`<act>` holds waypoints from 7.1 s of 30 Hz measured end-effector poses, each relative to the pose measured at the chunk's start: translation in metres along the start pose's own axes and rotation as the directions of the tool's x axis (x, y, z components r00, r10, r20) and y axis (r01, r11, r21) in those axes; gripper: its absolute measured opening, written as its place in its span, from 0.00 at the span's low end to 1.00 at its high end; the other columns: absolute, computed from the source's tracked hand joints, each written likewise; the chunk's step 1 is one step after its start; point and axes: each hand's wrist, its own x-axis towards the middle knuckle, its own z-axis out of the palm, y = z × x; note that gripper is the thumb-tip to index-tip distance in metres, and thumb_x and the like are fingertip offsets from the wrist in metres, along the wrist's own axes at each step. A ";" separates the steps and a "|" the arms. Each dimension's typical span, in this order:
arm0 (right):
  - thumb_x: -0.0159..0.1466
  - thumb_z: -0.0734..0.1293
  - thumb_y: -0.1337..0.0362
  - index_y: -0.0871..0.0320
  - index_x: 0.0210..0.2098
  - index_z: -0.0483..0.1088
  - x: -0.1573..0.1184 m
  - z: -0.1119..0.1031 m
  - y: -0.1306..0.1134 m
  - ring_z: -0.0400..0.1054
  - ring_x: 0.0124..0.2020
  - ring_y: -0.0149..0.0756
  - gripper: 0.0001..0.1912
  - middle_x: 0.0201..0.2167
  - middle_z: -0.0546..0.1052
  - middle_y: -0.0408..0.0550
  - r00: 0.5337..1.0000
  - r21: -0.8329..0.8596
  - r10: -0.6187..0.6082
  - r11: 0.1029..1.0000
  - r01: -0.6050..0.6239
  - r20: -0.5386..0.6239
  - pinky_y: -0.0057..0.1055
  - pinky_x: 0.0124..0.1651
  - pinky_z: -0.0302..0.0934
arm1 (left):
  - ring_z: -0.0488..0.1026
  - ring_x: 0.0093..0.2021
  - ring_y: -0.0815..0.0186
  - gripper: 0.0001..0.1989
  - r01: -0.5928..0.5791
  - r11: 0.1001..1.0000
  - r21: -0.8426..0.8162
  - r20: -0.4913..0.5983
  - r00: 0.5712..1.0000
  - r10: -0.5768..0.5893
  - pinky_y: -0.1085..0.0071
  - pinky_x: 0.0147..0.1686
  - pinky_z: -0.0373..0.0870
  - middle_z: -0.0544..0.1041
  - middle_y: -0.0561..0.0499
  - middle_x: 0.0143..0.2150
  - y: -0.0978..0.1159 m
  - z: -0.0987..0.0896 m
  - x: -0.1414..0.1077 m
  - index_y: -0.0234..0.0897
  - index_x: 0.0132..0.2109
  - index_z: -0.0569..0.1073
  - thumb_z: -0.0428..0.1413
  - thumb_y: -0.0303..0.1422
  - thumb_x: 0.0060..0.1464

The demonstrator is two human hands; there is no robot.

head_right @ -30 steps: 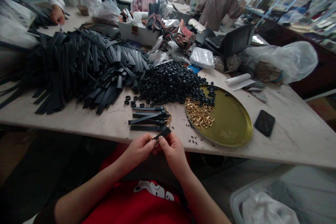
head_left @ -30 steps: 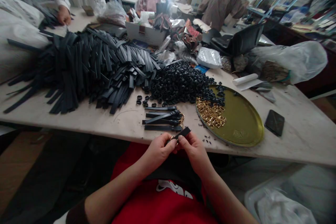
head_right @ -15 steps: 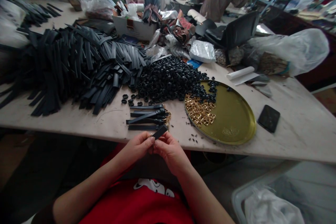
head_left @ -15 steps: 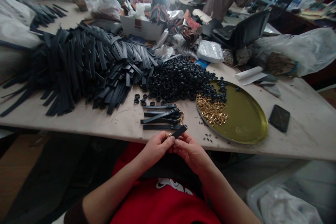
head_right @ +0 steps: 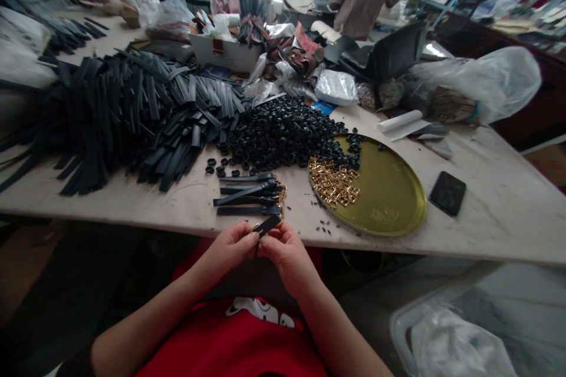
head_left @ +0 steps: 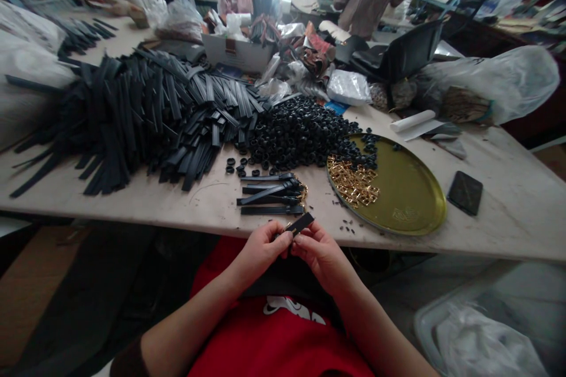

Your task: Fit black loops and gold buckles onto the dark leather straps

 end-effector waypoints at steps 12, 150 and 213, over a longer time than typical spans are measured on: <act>0.56 0.64 0.60 0.57 0.28 0.63 0.000 -0.011 -0.002 0.62 0.26 0.31 0.07 0.24 0.68 0.41 0.966 -0.585 -0.259 0.780 0.221 0.019 0.28 0.30 0.58 | 0.61 0.25 0.72 0.10 -0.047 0.969 0.244 -0.039 0.998 0.058 0.77 0.26 0.57 0.64 0.58 0.22 0.014 0.007 -0.012 0.36 0.25 0.64 0.48 0.35 0.52; 0.63 0.56 0.61 0.57 0.37 0.73 0.136 -0.004 -0.025 0.65 0.44 0.42 0.14 0.40 0.74 0.51 0.735 -0.872 -0.469 -0.267 0.410 0.489 0.39 0.49 0.58 | 0.70 0.40 0.65 0.09 -0.123 0.457 0.881 -0.120 0.876 0.466 0.70 0.44 0.64 0.75 0.49 0.37 0.038 -0.094 0.091 0.38 0.35 0.74 0.49 0.33 0.56; 0.56 0.63 0.63 0.59 0.29 0.67 0.162 -0.040 -0.077 0.65 0.31 0.35 0.05 0.29 0.71 0.48 0.779 -0.917 -0.569 0.102 0.385 0.263 0.33 0.36 0.59 | 0.67 0.21 0.76 0.08 0.153 0.953 -0.262 -0.105 0.977 -0.186 0.79 0.21 0.59 0.71 0.55 0.27 0.033 -0.034 0.039 0.34 0.34 0.65 0.50 0.36 0.51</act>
